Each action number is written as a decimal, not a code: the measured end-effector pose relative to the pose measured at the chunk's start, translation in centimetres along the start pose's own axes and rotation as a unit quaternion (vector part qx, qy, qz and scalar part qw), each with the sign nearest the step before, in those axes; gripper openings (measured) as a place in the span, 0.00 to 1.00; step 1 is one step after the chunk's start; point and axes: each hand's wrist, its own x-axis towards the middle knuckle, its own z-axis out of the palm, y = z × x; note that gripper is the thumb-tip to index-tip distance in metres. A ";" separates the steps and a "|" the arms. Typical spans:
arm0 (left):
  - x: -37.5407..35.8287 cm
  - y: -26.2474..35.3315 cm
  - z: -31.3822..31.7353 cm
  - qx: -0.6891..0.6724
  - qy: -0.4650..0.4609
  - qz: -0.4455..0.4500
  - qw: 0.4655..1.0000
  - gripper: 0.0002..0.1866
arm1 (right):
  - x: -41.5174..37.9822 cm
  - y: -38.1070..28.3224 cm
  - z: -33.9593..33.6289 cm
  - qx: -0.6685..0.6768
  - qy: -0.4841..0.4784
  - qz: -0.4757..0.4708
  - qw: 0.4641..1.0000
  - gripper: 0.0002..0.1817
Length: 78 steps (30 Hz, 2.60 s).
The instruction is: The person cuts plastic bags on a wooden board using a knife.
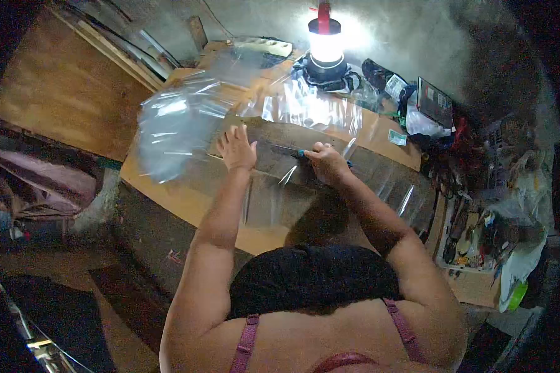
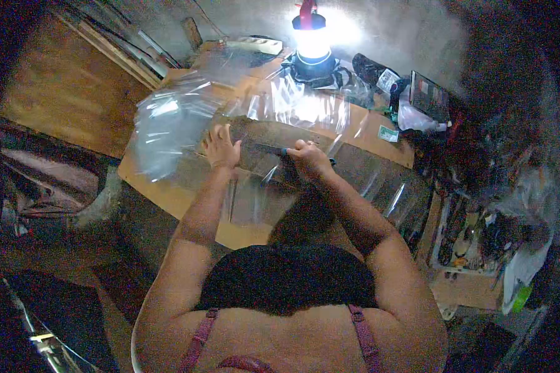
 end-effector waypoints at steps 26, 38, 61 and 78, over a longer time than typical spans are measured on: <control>-2.5 -0.1 0.1 0.033 -0.162 -0.020 0.986 0.57 | 4.4 -2.7 -1.0 0.001 -0.060 -0.008 0.998 0.15; -2.0 0.0 -1.0 0.046 -0.139 -0.023 0.989 0.57 | 5.7 -2.2 -0.3 0.014 -0.066 0.008 0.998 0.14; -2.8 -1.3 2.7 -0.004 -0.111 0.098 0.989 0.42 | 11.2 -0.4 6.3 0.033 0.008 -0.110 0.993 0.16; 13.7 -20.5 -1.4 -0.052 0.241 0.236 0.940 0.07 | -16.7 4.7 -6.2 0.092 0.281 0.415 0.860 0.24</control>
